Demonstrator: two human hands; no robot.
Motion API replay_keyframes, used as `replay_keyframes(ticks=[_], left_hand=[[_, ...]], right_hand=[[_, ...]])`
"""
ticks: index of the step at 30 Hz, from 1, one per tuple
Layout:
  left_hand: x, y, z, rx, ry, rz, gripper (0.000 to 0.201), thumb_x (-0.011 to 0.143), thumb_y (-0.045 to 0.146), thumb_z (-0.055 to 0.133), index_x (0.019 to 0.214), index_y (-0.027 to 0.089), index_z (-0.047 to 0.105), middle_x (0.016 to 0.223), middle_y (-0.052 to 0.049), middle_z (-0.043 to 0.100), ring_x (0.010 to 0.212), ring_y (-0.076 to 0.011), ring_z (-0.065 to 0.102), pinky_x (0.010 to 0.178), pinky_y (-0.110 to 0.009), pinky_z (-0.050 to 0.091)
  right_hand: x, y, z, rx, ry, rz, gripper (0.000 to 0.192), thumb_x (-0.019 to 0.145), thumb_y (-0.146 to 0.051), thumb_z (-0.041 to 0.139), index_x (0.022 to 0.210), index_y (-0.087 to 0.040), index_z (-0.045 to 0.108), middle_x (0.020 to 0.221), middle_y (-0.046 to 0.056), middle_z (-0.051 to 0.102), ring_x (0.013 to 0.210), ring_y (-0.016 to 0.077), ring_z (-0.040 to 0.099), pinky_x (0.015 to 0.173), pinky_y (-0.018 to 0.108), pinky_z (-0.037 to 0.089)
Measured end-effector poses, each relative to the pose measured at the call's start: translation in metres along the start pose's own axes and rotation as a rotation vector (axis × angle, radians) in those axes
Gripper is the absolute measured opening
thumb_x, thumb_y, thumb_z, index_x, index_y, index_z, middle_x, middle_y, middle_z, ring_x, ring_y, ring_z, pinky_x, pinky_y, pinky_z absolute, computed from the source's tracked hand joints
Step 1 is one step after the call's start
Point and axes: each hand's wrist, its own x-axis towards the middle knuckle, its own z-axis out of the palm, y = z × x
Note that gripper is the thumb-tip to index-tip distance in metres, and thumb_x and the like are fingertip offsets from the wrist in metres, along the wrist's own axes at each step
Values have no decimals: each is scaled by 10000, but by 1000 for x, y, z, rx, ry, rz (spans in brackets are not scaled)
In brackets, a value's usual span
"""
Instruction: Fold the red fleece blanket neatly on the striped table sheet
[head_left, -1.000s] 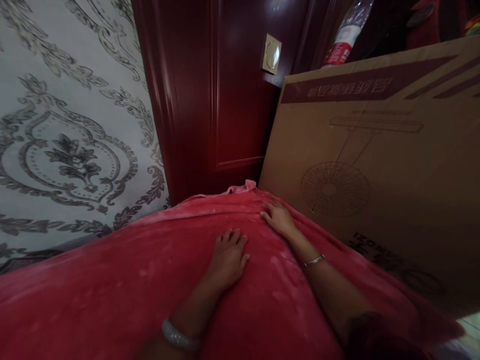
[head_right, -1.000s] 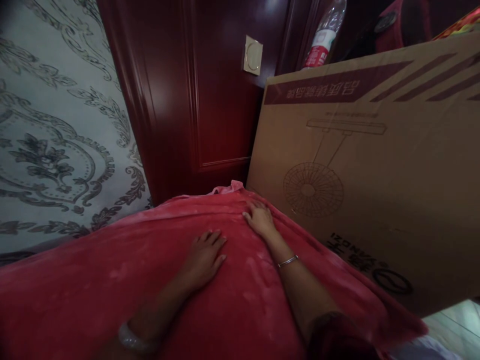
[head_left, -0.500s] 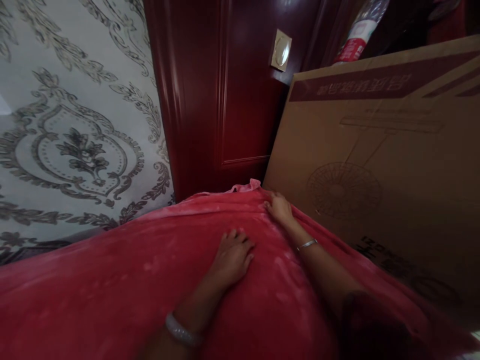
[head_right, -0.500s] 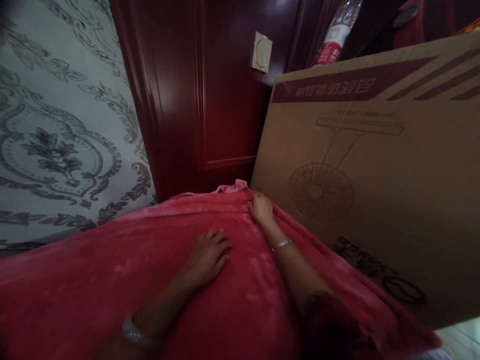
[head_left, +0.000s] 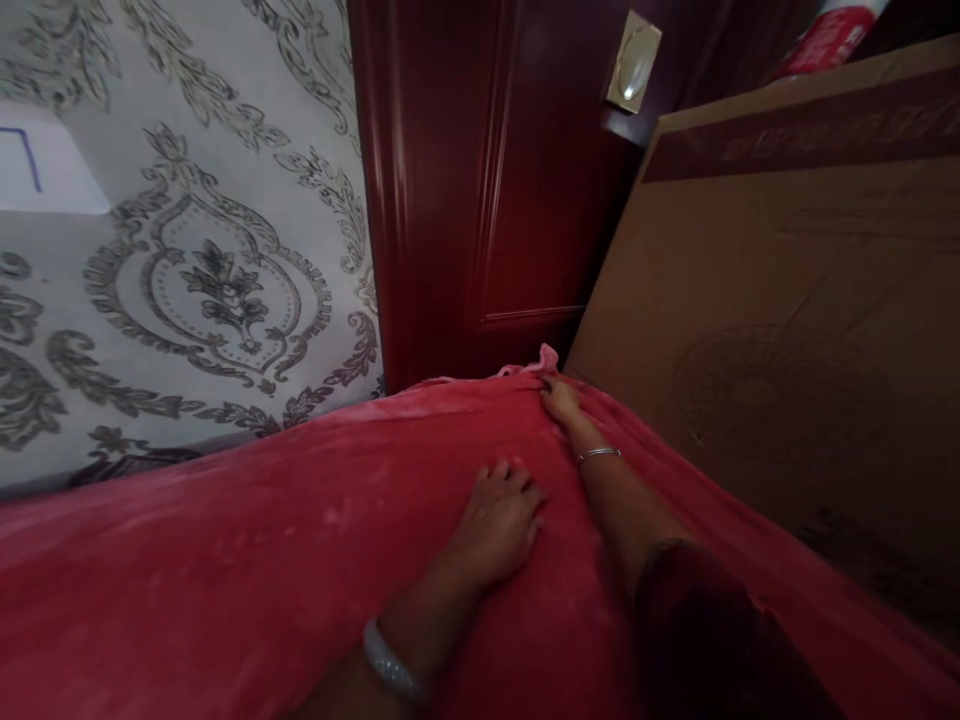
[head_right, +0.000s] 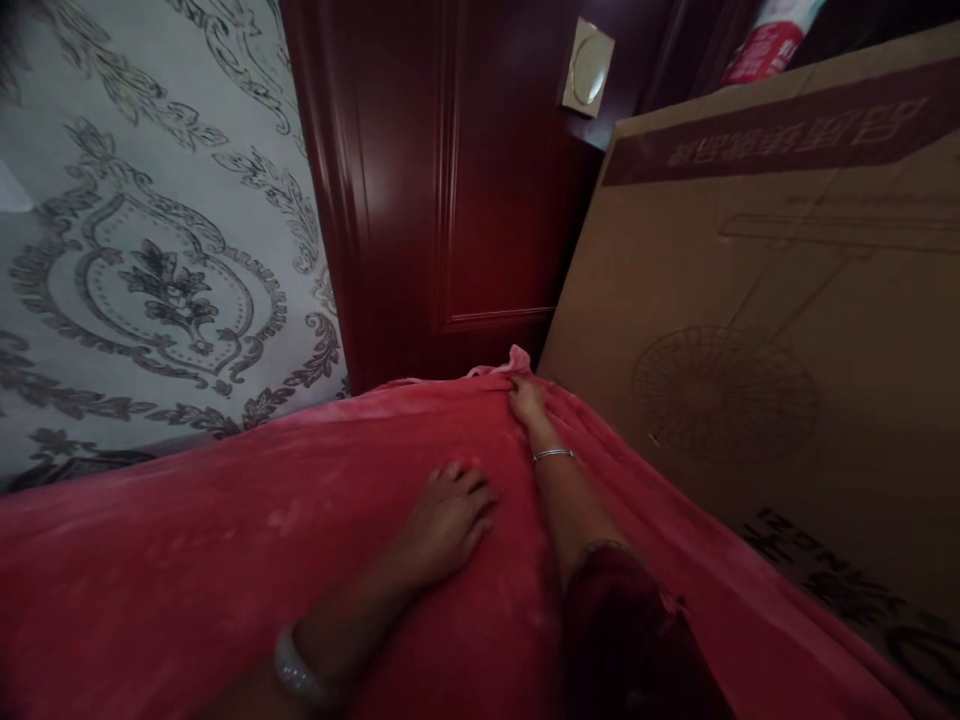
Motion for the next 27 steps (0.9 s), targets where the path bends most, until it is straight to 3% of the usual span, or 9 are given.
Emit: replay_keyframes(ticks=[3,5,7,9,13,15,19,27], left_hand=[[1,0,1,11,33,-92,421,924,332,556,1324,221,621,1481,-133,510,1340,-366,443,1092,-594,365],[2,0,3,19,27,-208,617,908,444,572,1470,202,495,1599,-172,359,1461,-422,291,1159,-655,234],[3,-1,5,24,-42,-284,747,898,553,547,1537,197,401,1645,-187,255,1515,-455,137,1177,-697,115],[3,-2,6,36,-108,-296,757,907,599,497,1547,210,386,1651,-181,238,1521,-461,87,1173,-712,75],[5,-3,6,64,-113,-290,746,920,605,462,1550,213,382,1655,-175,218,1519,-462,87,1170,-714,84],[6,-3,6,68,-110,-277,737,928,591,452,1551,205,377,1655,-165,223,1522,-451,93,1175,-711,82],[5,-3,7,48,-149,-159,659,971,500,402,1553,195,364,1649,-131,249,1533,-380,145,1193,-694,57],[0,-9,6,-55,-186,0,594,993,455,356,1550,246,366,1632,-77,326,1536,-334,167,1199,-692,22]], right_hand=[[-15,7,-7,-47,-90,-29,562,949,-182,468,1510,-153,441,1450,141,561,1302,274,552,1107,392,401],[-33,17,-13,-89,-152,-47,578,990,-312,465,1550,-201,376,1555,130,436,1403,309,440,1148,481,348],[-53,28,-21,-131,-216,-62,580,1006,-423,450,1557,-265,359,1622,85,324,1481,310,311,1179,528,285],[-71,38,-29,-165,-261,-56,569,1023,-465,402,1564,-301,335,1644,49,281,1509,271,250,1194,509,262],[-102,39,-38,-231,-240,47,604,1036,-517,301,1578,-249,307,1639,112,279,1513,322,221,1174,598,242],[-118,32,-37,-253,-201,7,612,1031,-540,297,1579,-268,303,1647,102,259,1521,341,181,1172,632,203],[-143,20,-33,-253,-229,-123,570,1042,-494,290,1578,-299,298,1651,34,261,1524,274,195,1196,535,229],[-147,17,-33,-315,-236,-68,566,1047,-490,273,1587,-321,256,1659,-3,236,1526,230,194,1192,488,256]])
